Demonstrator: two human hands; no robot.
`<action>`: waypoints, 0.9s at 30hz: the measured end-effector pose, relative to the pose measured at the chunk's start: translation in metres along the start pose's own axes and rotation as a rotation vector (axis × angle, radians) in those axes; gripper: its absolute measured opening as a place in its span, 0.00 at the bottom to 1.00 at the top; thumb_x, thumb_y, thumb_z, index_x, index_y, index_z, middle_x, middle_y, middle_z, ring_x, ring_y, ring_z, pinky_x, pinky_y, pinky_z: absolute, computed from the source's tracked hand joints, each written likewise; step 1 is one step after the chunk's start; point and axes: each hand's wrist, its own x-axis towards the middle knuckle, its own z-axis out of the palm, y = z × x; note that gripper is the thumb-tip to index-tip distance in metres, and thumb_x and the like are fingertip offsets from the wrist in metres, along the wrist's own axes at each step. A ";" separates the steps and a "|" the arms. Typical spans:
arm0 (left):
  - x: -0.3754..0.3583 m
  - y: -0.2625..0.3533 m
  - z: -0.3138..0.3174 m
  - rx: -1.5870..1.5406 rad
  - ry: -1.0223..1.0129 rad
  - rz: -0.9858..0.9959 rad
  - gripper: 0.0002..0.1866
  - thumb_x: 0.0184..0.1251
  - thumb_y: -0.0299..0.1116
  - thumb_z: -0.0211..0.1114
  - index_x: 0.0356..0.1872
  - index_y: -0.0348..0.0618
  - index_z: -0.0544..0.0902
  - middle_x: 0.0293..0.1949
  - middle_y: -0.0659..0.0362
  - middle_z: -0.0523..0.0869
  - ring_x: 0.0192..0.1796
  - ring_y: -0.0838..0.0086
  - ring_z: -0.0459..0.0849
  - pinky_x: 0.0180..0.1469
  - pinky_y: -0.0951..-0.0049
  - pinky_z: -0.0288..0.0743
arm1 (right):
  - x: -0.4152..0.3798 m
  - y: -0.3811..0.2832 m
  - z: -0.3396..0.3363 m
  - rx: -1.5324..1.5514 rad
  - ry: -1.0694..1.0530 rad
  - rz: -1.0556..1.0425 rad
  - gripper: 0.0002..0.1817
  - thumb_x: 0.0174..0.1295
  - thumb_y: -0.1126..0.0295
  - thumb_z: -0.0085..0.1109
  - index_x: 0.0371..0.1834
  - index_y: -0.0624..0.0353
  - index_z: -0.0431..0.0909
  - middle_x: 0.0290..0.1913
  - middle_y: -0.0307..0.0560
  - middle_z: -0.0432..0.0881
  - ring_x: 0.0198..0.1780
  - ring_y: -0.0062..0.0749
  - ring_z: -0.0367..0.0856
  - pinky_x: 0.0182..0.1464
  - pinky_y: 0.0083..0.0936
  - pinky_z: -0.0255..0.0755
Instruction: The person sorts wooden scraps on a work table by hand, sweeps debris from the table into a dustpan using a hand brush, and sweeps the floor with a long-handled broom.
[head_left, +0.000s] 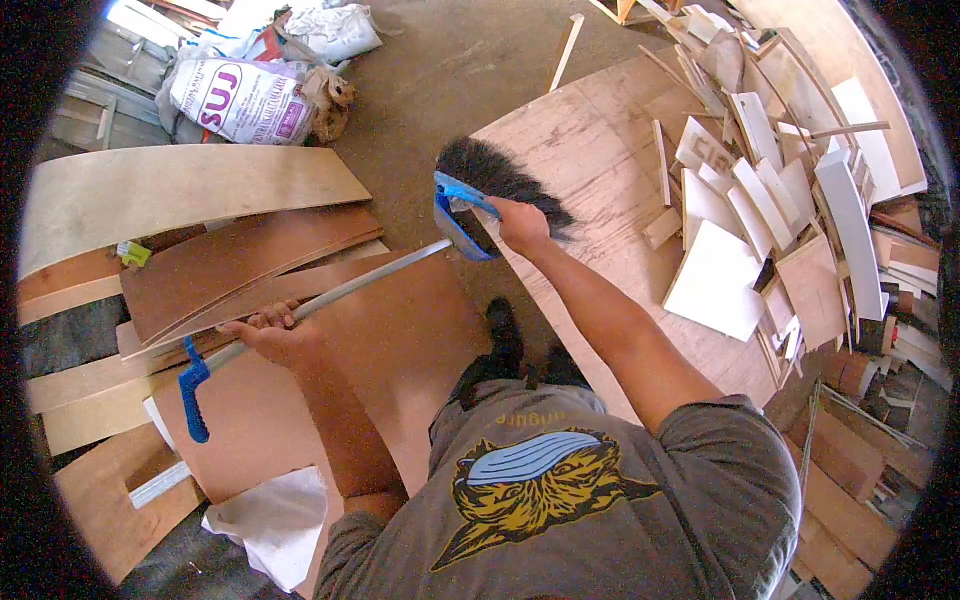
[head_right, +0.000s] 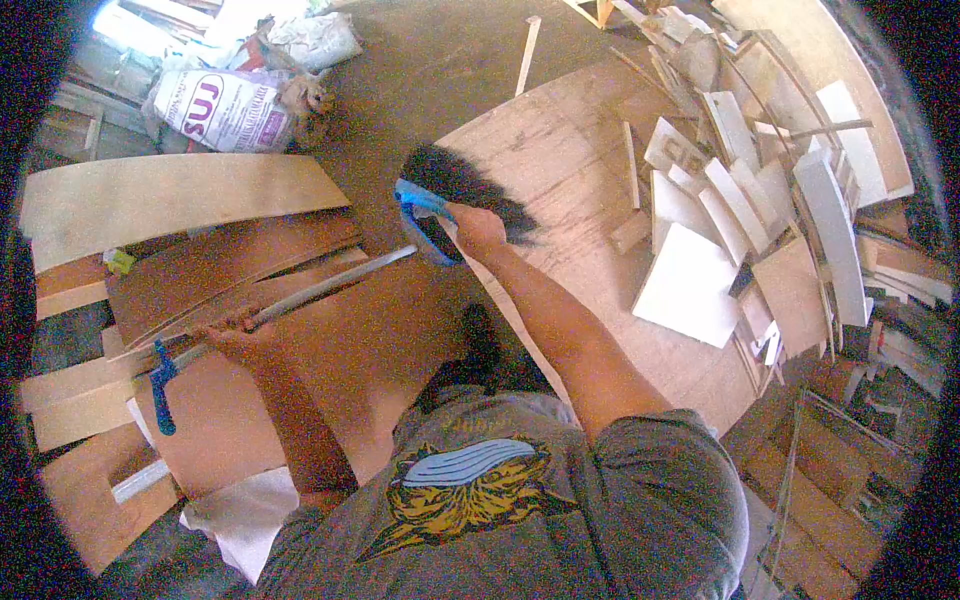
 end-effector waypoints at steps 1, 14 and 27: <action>0.004 0.003 -0.003 0.004 0.051 0.027 0.31 0.71 0.68 0.46 0.20 0.55 0.57 0.12 0.67 0.52 0.16 0.76 0.54 0.28 0.69 0.66 | -0.004 -0.011 -0.008 -0.009 -0.045 0.027 0.20 0.60 0.68 0.53 0.57 0.40 0.78 0.51 0.47 0.85 0.47 0.50 0.85 0.48 0.46 0.80; 0.001 0.029 -0.022 0.100 0.068 0.081 0.32 0.72 0.68 0.45 0.17 0.56 0.54 0.11 0.67 0.55 0.14 0.75 0.56 0.29 0.67 0.68 | -0.034 -0.038 0.032 0.095 -0.056 -0.168 0.21 0.59 0.70 0.52 0.56 0.42 0.80 0.47 0.49 0.86 0.43 0.52 0.85 0.44 0.47 0.80; -0.017 0.016 -0.023 0.042 0.020 0.029 0.32 0.73 0.67 0.45 0.17 0.56 0.54 0.12 0.67 0.53 0.16 0.76 0.53 0.26 0.68 0.61 | 0.024 0.080 -0.122 -0.129 0.378 -0.065 0.23 0.58 0.75 0.55 0.58 0.42 0.80 0.44 0.54 0.86 0.42 0.53 0.85 0.44 0.46 0.79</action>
